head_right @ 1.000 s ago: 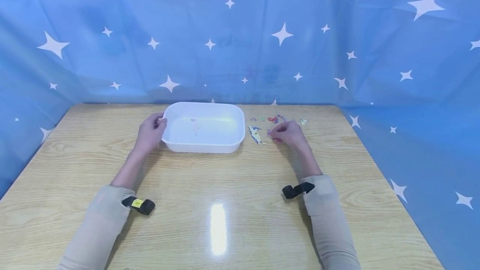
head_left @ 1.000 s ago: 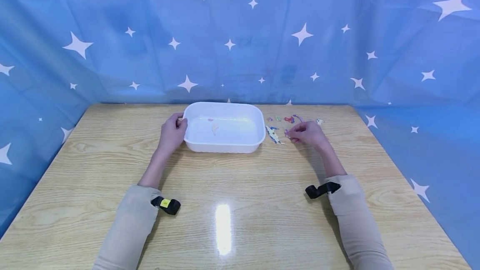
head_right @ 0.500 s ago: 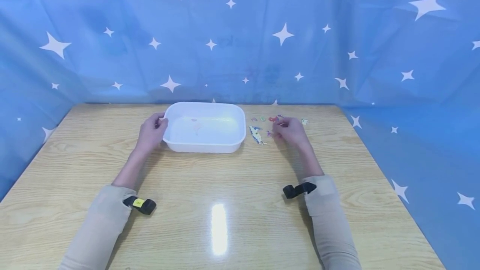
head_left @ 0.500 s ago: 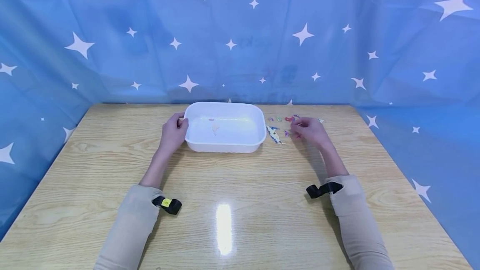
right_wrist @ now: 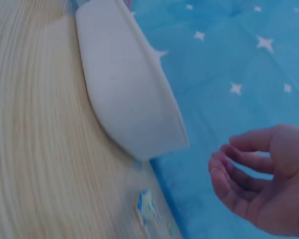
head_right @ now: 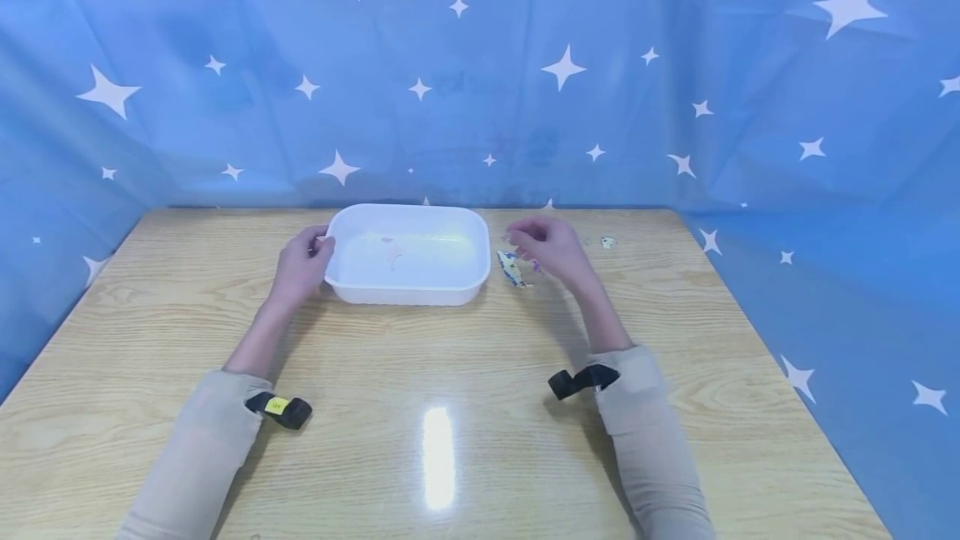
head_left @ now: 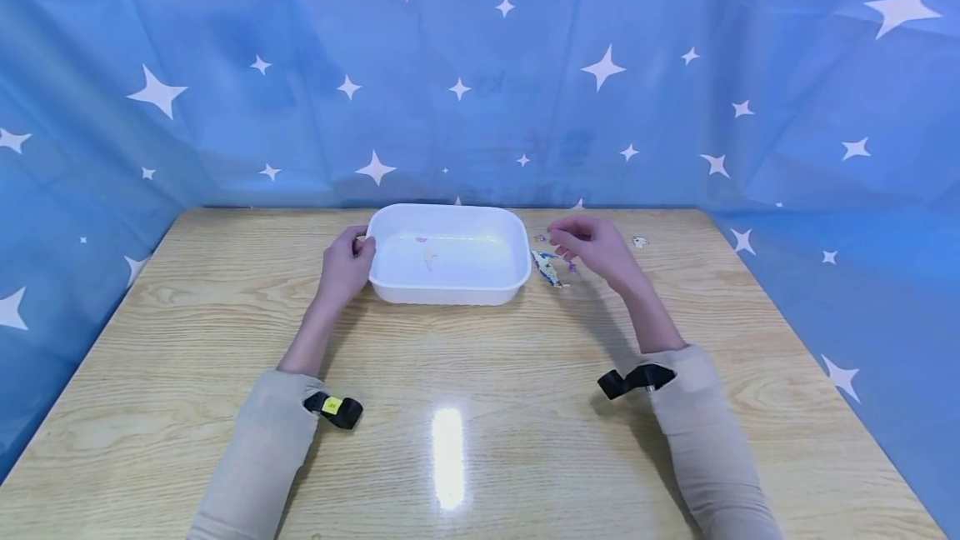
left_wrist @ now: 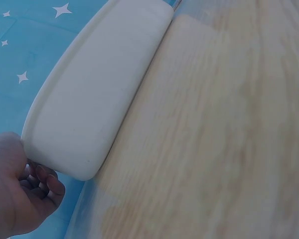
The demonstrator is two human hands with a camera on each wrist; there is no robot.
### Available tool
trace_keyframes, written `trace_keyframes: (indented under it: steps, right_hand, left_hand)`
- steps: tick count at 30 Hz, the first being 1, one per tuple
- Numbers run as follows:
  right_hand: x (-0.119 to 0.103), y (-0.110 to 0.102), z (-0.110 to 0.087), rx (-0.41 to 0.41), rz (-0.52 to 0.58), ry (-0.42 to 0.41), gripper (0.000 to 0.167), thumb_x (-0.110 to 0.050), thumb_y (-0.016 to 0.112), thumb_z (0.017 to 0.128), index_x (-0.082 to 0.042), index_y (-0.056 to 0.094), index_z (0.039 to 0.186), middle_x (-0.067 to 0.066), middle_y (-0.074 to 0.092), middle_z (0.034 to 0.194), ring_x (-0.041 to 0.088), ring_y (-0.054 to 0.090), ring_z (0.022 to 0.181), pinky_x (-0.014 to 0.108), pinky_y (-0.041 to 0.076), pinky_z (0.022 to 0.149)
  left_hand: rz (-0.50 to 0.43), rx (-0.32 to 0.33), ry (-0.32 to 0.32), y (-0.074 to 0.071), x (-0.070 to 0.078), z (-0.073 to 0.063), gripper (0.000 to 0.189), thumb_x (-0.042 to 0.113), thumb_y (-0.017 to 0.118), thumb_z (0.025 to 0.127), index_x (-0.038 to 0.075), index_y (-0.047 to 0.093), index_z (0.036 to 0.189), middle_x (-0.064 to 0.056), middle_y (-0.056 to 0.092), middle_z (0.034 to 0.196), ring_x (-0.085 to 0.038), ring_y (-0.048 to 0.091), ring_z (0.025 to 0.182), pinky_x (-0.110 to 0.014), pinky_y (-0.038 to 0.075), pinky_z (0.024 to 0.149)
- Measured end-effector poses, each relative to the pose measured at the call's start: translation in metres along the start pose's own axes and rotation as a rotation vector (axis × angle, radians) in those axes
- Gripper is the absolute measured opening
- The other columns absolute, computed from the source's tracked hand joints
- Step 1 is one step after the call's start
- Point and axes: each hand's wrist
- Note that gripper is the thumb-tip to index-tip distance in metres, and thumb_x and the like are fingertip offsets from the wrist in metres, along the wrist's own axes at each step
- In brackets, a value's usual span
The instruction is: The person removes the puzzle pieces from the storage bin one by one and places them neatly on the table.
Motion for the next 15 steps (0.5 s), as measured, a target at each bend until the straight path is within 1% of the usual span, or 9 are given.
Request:
trace_keyframes:
  steps: [3, 6, 8, 10, 13, 15]
  right_hand:
    - [-0.009, 0.008, 0.002, -0.011, -0.006, -0.025, 0.038, -0.033, 0.063, 0.101, -0.003, 0.068, 0.123, 0.02, 0.068, 0.105, 0.043, 0.062, 0.096, 0.032, 0.053, 0.062]
    - [-0.017, 0.019, 0.006, -0.05, 0.018, -0.077, 0.035, -0.029, 0.063, 0.101, -0.002, 0.068, 0.123, 0.02, 0.068, 0.105, 0.041, 0.063, 0.096, 0.027, 0.052, 0.063]
    - [-0.022, 0.028, 0.008, -0.089, 0.038, -0.123, 0.032, -0.026, 0.063, 0.102, -0.001, 0.068, 0.121, 0.022, 0.068, 0.105, 0.041, 0.063, 0.094, 0.031, 0.053, 0.068]
    - [-0.027, 0.038, 0.01, -0.137, 0.059, -0.163, 0.03, -0.023, 0.063, 0.102, 0.001, 0.068, 0.119, 0.025, 0.067, 0.105, 0.042, 0.063, 0.093, 0.038, 0.054, 0.076]
    - [-0.034, 0.052, 0.014, -0.221, 0.041, -0.206, 0.028, -0.02, 0.061, 0.103, 0.002, 0.068, 0.119, 0.024, 0.066, 0.104, 0.041, 0.063, 0.09, 0.045, 0.053, 0.077]
    - [-0.037, 0.06, 0.016, -0.29, 0.01, -0.207, 0.027, -0.018, 0.061, 0.102, 0.002, 0.067, 0.119, 0.02, 0.068, 0.104, 0.037, 0.065, 0.087, 0.044, 0.054, 0.078]
  left_hand:
    - [-0.002, -0.003, -0.001, 0.0, 0.0, 0.0, 0.042, 0.019, 0.046, 0.106, -0.005, 0.053, 0.14, -0.009, 0.05, 0.086, -0.019, 0.047, 0.069, -0.024, 0.041, 0.057]
    - [-0.003, -0.004, -0.001, 0.0, 0.001, 0.0, 0.042, 0.019, 0.046, 0.106, -0.006, 0.052, 0.14, -0.009, 0.049, 0.085, -0.019, 0.046, 0.068, -0.025, 0.04, 0.057]
    - [-0.001, -0.004, 0.0, -0.001, 0.001, 0.0, 0.042, 0.019, 0.046, 0.106, -0.006, 0.052, 0.14, -0.009, 0.05, 0.085, -0.019, 0.046, 0.069, -0.025, 0.04, 0.058]
    - [-0.002, -0.004, -0.001, -0.001, 0.002, -0.001, 0.042, 0.019, 0.046, 0.106, -0.006, 0.052, 0.14, -0.01, 0.05, 0.085, -0.019, 0.047, 0.069, -0.025, 0.04, 0.058]
    - [-0.003, -0.003, -0.004, -0.001, 0.002, -0.001, 0.042, 0.019, 0.046, 0.106, -0.006, 0.052, 0.14, -0.01, 0.05, 0.086, -0.019, 0.047, 0.07, -0.024, 0.041, 0.058]
    - [-0.004, -0.001, -0.005, -0.001, 0.002, -0.001, 0.042, 0.019, 0.046, 0.106, -0.006, 0.052, 0.139, -0.01, 0.051, 0.086, -0.02, 0.047, 0.07, -0.024, 0.041, 0.058]
Point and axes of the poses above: each hand's wrist, its own z-axis towards the middle knuckle, its own y-axis out of the palm, x = y × z
